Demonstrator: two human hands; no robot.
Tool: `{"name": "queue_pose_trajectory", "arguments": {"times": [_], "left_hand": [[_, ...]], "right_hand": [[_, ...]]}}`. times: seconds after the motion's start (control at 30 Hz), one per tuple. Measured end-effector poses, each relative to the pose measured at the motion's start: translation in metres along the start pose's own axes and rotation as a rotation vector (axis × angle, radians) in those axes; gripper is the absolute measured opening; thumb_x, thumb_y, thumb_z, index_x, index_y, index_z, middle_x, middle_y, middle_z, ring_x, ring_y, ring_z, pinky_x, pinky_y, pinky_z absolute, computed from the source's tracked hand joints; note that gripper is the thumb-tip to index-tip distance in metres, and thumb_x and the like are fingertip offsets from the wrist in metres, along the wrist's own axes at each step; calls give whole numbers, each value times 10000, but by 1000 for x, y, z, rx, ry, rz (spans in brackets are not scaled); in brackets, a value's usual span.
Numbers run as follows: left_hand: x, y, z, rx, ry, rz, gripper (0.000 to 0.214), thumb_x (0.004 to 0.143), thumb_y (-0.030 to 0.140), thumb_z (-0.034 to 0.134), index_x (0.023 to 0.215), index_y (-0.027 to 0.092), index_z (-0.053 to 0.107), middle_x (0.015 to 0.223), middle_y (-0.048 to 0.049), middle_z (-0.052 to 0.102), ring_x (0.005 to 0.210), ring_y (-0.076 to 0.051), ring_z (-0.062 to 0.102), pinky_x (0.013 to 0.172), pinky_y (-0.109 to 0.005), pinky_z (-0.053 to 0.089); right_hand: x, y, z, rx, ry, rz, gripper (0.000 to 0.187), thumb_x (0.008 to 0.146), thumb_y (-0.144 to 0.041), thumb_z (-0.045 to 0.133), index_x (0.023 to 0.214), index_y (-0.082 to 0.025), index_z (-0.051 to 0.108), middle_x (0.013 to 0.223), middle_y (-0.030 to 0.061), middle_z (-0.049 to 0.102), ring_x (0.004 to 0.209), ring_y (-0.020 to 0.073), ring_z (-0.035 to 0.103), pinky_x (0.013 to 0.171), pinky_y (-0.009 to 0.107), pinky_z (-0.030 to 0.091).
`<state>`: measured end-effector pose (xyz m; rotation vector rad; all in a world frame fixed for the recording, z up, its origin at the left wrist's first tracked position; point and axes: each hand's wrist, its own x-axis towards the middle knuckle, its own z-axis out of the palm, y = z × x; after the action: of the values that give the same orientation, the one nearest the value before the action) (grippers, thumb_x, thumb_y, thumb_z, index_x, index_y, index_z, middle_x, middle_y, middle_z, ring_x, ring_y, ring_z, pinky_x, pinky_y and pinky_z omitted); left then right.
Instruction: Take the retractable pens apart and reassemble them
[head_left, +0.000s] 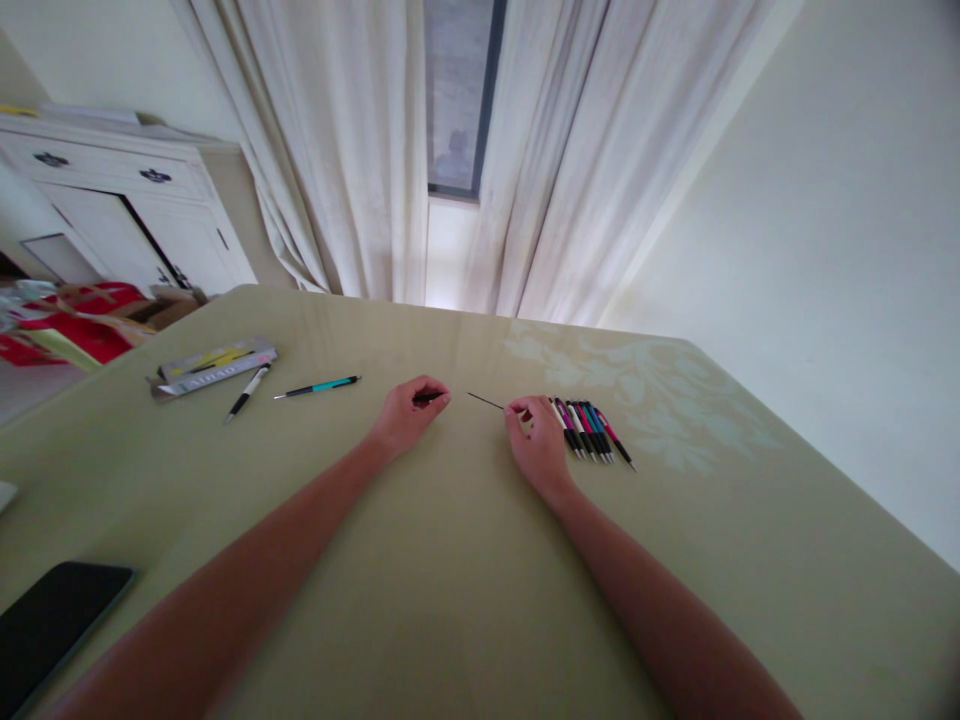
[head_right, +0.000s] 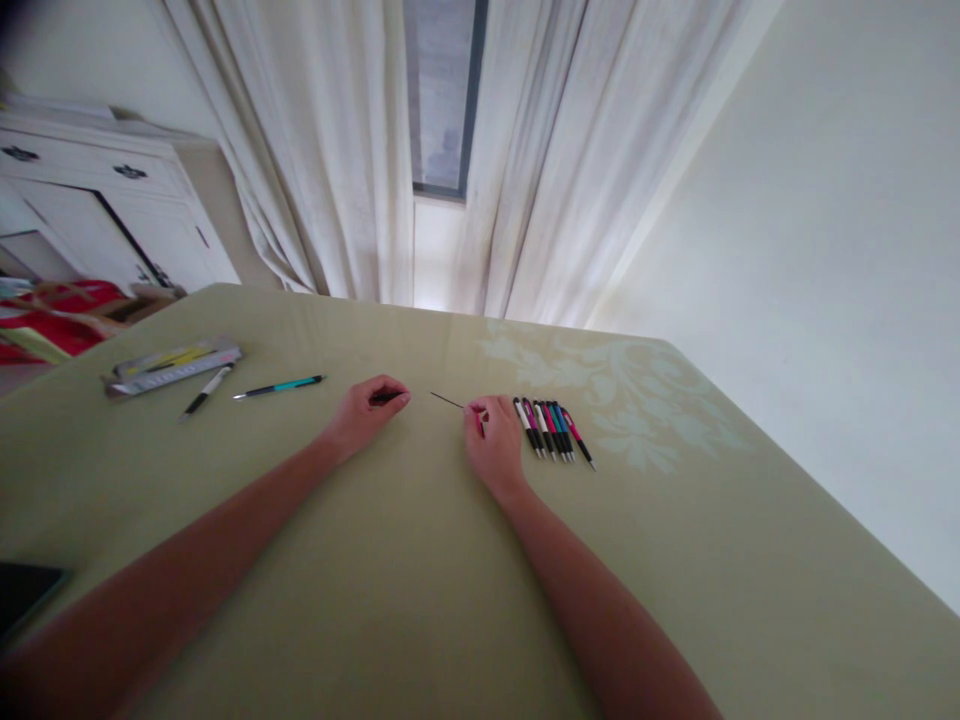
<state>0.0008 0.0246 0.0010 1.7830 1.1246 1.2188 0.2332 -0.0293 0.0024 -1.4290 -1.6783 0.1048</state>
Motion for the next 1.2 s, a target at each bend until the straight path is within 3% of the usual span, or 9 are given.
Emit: {"name": "queue_pose_trajectory", "arguments": {"times": [0.2,0.37,0.47,0.73,0.97,1.2], "left_hand": [[-4,5,4,115,-59,61,158,883,344,654,905,190,688,865,-41,731,745,-165,654,650,-281,514],[-8,24,5,332,-304,346,95,920,268,621,928,208,694,893,-36,713,851,-189,641,758,-312,499],[-9,36,2,438,-381,453,117,949,277,602,979,224,701,935,-46,716,918,-217,636,856,-361,480],[-7,42,-2,546,-425,534,214,1001,393,564,1057,232,695,988,-61,716,962,-233,630,905,-371,429],[-6,37,2,631,-460,594,234,1001,407,559,1056,217,684,987,-63,708,960,-237,618,899,-363,414],[-2,17,0,487,-266,394,219,993,345,575,997,213,750,951,-70,718,916,-230,637,895,-374,474]], "right_hand": [[-11,-15,2,-248,-184,-233,99,902,-269,658,813,-227,645,871,65,646,897,251,572,853,399,430],[-12,-16,0,-58,-293,-308,156,1003,-290,548,1003,-237,695,995,80,672,982,244,583,926,402,454],[-9,-15,-1,80,-309,-305,232,1030,-261,478,1048,-243,709,1010,84,673,994,232,589,937,391,480],[-5,-13,-2,216,-331,-228,196,1007,-296,538,986,-227,720,949,61,669,939,206,620,882,353,503],[-6,-15,-3,207,-341,-252,138,991,-260,559,942,-222,681,938,50,661,931,199,607,880,337,479],[-8,-16,0,-94,-237,-197,69,906,-178,601,861,-215,638,903,64,643,919,236,574,867,371,450]]}}
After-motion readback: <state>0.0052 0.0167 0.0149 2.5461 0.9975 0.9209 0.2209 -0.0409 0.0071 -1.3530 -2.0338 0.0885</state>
